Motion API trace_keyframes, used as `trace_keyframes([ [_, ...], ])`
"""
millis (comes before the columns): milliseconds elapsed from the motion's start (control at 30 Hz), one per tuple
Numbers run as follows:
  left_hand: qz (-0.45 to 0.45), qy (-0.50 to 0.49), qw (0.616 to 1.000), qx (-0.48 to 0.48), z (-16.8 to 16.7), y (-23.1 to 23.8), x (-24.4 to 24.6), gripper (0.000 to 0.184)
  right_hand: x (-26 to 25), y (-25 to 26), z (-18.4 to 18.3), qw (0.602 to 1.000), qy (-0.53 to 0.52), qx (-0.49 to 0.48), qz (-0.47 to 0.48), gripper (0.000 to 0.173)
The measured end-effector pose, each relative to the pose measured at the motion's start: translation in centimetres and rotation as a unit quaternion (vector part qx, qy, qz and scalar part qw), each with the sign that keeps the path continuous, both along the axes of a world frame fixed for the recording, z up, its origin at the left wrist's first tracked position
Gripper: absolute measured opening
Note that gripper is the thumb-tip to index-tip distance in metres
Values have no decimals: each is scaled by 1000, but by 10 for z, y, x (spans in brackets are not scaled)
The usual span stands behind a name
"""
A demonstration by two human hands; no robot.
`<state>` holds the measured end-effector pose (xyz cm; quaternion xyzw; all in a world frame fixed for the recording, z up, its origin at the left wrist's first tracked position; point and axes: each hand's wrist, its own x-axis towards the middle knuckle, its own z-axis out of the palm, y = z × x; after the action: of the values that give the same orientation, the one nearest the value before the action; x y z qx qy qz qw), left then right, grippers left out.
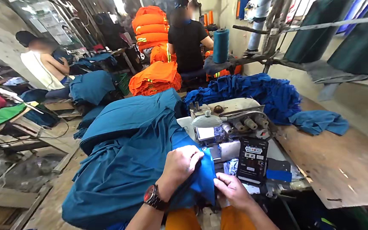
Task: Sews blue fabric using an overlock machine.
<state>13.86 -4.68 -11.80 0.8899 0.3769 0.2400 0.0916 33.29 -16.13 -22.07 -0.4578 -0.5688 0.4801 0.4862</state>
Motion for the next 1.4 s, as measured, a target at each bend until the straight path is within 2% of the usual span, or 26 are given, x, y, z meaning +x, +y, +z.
trace_keyframes([
  [133, 6, 7, 1000, -18, 0, 1, 1, 21, -3, 0, -1, 999, 34, 23, -1, 57],
  [200, 9, 6, 1000, -18, 0, 0, 1, 20, -5, 1, -3, 1000, 14, 17, -5, 59],
  [367, -54, -84, 995, -16, 1, -7, 2, 17, -14, -4, -8, 994, -93, 23, -58, 37],
  [433, -85, -105, 991, -6, 1, -9, 4, 18, -21, -20, 0, 996, -60, -15, -72, 27],
  [533, -41, -55, 995, 67, -12, -1, 1, 19, -27, -45, 2, 995, 0, -72, -65, 20],
  [600, -41, -51, 996, 67, -14, 1, -2, 18, -28, -52, -7, 993, 2, -83, -79, 19],
  [733, -138, -127, 982, -8, 6, -11, 4, 23, -28, -55, -13, 993, 33, -77, -83, 17],
  [900, -25, -72, 996, 46, -16, 3, 7, 18, -32, -50, -12, 988, 64, -111, -92, 20],
  [1000, -12, -62, 997, 53, -19, 2, 5, 18, -39, -47, -14, 980, 59, -131, -135, 30],
  [1100, -22, -69, 997, 40, -11, -3, 5, 16, -45, -47, -16, 977, 53, -116, -170, 22],
  [1200, -54, -94, 992, 69, 1, -10, 10, 16, -41, -54, -15, 982, 31, -83, -167, 22],
  [1400, -8, -79, 996, 31, -10, -2, 14, 13, -34, -69, -13, 978, 23, -73, -193, 17],
])
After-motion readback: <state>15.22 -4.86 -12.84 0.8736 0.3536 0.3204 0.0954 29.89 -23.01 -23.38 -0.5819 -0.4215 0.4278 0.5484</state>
